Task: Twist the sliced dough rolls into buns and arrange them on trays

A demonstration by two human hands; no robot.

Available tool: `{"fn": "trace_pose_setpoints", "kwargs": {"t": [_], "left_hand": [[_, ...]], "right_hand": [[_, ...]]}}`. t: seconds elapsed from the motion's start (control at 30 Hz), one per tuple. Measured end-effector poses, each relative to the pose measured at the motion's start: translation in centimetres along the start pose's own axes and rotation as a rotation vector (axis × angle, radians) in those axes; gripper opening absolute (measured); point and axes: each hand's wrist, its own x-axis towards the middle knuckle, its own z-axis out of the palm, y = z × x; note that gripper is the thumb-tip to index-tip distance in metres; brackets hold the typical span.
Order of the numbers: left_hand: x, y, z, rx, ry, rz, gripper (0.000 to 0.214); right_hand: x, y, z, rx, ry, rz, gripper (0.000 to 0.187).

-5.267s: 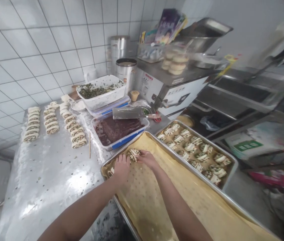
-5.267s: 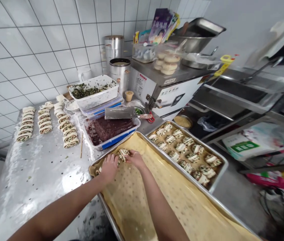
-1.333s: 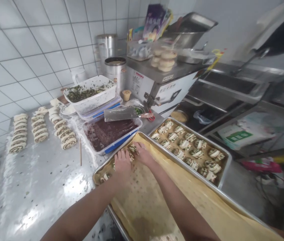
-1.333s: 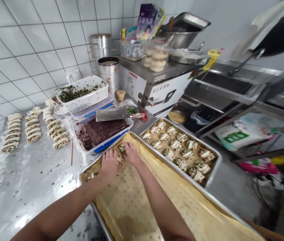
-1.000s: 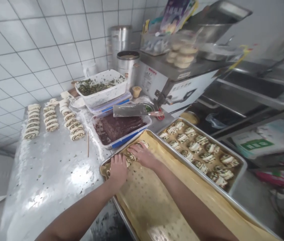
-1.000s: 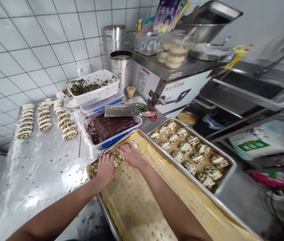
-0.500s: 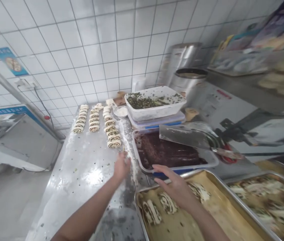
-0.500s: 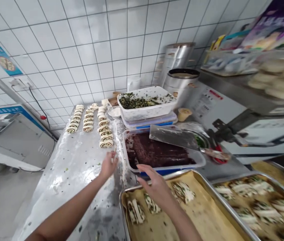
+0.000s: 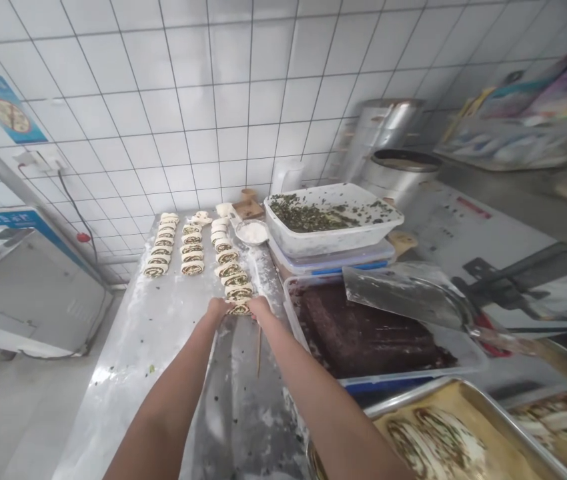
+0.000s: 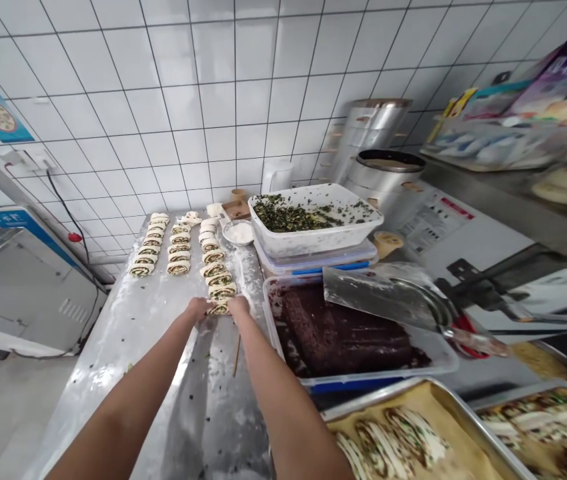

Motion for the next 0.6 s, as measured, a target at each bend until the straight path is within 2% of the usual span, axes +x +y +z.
{"fn": "trace_pose_setpoints", "kwargs": {"t": [0.1, 0.2, 0.27, 0.33, 0.4, 0.5, 0.6], "left_hand": [[-2.1, -1.0, -0.8, -0.197, -0.032, 0.050, 0.021], [-6.0, -1.8, -2.7, -0.372, -0.067, 0.091, 0.025], [-9.5, -1.9, -4.2, -0.562, -0.143, 0.102, 0.027], [-13.3, -1.5, -5.7, -0.819, -0.280, 0.103, 0.032], [-17.5, -0.7, -6.9, -1.009, -0.450, 0.104, 0.037], [-23.6, 0.9, -8.5, -0.994, -0.700, 0.100, 0.038], [-28.7, 2.3, -9.7, -0.820, -0.872, 0.106, 0.036]], "right_hand": [[-0.6, 0.4, 0.9, 0.017, 0.012, 0.046, 0.019], [-3.4, -0.3, 0.7, 0.061, 0.020, 0.000, 0.031], [-6.5, -1.5, -0.6, 0.113, -0.028, -0.161, 0.046], [-10.5, -3.2, -2.6, 0.095, -0.140, -0.434, 0.057], [-14.7, -4.8, -4.9, -0.024, -0.217, -0.713, 0.055], [-20.1, -6.7, -7.9, -0.199, -0.179, -0.946, 0.044], [-24.4, -7.6, -10.3, -0.257, -0.128, -1.034, 0.043]]}}
